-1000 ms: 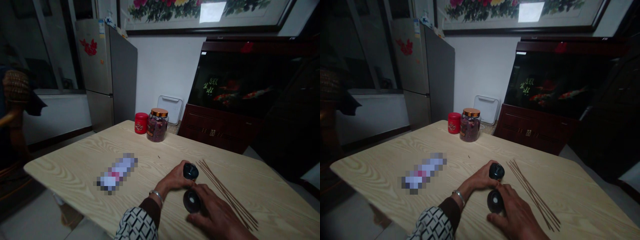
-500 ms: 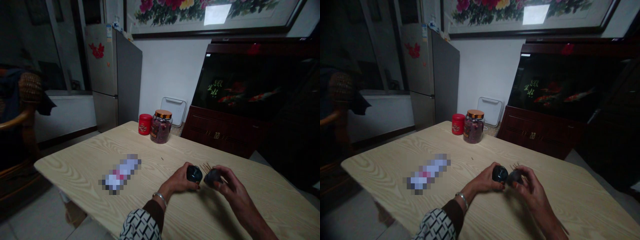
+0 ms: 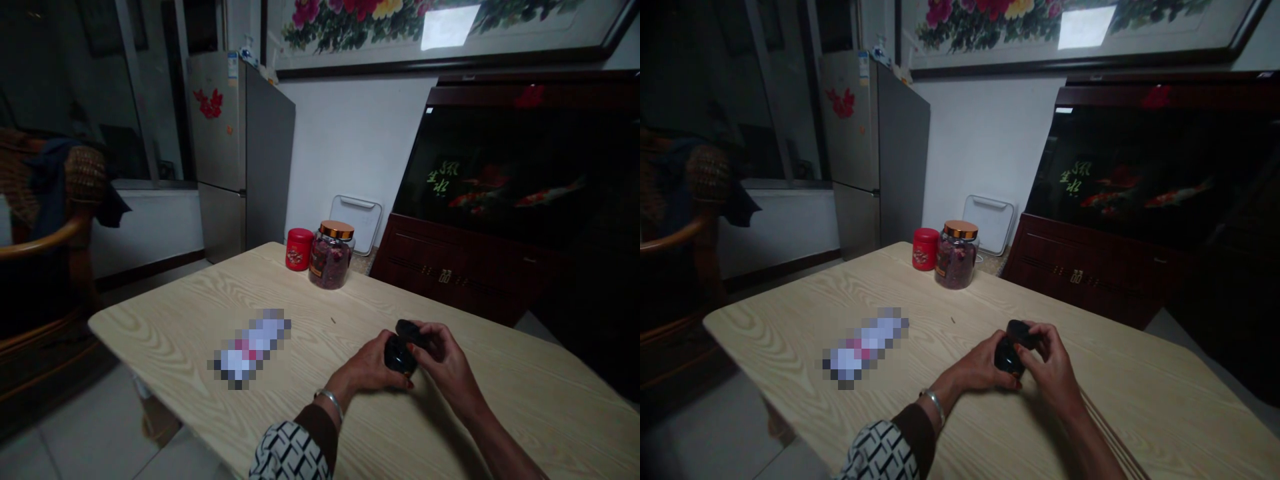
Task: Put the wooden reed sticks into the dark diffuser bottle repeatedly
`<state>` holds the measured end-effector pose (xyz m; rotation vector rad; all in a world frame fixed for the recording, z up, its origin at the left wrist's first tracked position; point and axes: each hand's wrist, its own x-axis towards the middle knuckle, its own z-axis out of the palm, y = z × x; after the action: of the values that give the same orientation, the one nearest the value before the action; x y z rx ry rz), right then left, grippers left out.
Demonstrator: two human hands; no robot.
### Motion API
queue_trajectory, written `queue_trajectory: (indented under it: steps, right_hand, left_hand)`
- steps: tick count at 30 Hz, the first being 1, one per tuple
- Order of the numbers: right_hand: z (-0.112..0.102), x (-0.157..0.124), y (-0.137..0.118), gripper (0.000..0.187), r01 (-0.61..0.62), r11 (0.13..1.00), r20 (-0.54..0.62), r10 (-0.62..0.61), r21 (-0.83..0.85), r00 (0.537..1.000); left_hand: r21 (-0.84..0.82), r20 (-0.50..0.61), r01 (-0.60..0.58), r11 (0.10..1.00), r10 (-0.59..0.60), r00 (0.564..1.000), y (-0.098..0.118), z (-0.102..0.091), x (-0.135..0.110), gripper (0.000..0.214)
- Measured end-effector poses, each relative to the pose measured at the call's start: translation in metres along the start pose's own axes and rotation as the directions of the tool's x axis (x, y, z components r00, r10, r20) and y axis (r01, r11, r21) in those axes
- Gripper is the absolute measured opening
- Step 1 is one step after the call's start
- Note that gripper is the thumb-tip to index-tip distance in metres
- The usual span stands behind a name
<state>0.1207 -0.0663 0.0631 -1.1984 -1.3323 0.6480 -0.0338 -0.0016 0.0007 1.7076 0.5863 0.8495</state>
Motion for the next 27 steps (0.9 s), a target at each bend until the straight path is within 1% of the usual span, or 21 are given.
queue_trajectory:
  steps: [3, 7, 10, 12, 14, 16, 19, 21, 23, 24, 25, 27]
  right_hand:
    - [-0.006, 0.000, 0.003, 0.041, 0.031, 0.997, 0.061, -0.026, -0.076, 0.998]
    - [-0.013, 0.003, -0.003, 0.035, 0.097, 0.964, 0.168, -0.056, -0.247, 0.984]
    - [-0.018, 0.006, -0.011, 0.048, 0.162, 0.890, 0.247, -0.058, -0.426, 0.967]
    - [-0.021, 0.008, -0.015, 0.051, 0.214, 0.829, 0.285, -0.069, -0.517, 0.956]
    - [-0.021, 0.010, -0.019, 0.047, 0.248, 0.777, 0.304, -0.077, -0.578, 0.950]
    - [-0.018, 0.011, -0.022, 0.044, 0.250, 0.731, 0.294, -0.072, -0.634, 0.953]
    - [-0.012, 0.008, -0.027, 0.050, 0.220, 0.680, 0.269, -0.035, -0.699, 0.963]
    - [-0.010, 0.005, -0.028, 0.065, 0.187, 0.688, 0.265, 0.008, -0.701, 0.964]
    - [-0.012, 0.004, -0.028, 0.083, 0.164, 0.726, 0.283, 0.044, -0.668, 0.958]
    - [-0.015, 0.005, -0.027, 0.088, 0.166, 0.747, 0.305, 0.052, -0.644, 0.951]
    - [-0.018, 0.006, -0.027, 0.090, 0.179, 0.766, 0.337, 0.053, -0.618, 0.940]
    - [-0.025, 0.011, -0.026, 0.082, 0.219, 0.794, 0.408, 0.040, -0.567, 0.912]
  left_hand:
    - [-0.041, 0.009, -0.018, 0.999, 0.018, 1.000, 0.002, 0.000, -0.001, 0.084]
    - [-0.081, 0.023, -0.007, 0.997, 0.009, 1.000, 0.004, 0.000, -0.001, 0.082]
    - [-0.083, 0.026, 0.004, 0.997, -0.002, 1.000, 0.003, 0.001, -0.001, 0.079]
    - [-0.070, 0.023, -0.004, 0.998, 0.005, 1.000, 0.002, 0.001, -0.001, 0.079]
    - [-0.048, 0.014, -0.013, 0.999, 0.014, 1.000, 0.000, 0.001, -0.001, 0.079]
    - [-0.028, 0.009, -0.010, 1.000, 0.010, 1.000, -0.001, 0.001, -0.001, 0.079]
    - [-0.017, 0.009, -0.006, 1.000, 0.006, 1.000, -0.002, 0.002, 0.000, 0.080]
    - [-0.023, 0.008, -0.022, 1.000, 0.022, 1.000, -0.002, 0.002, 0.001, 0.081]
    - [-0.040, 0.007, -0.047, 0.998, 0.048, 0.999, -0.001, 0.002, 0.001, 0.081]
    - [-0.053, 0.009, -0.053, 0.997, 0.054, 0.999, -0.001, 0.002, 0.001, 0.080]
    - [-0.064, 0.009, -0.053, 0.997, 0.054, 0.999, 0.000, 0.002, 0.001, 0.079]
    - [-0.072, 0.006, -0.042, 0.997, 0.042, 0.999, 0.000, 0.002, 0.001, 0.078]
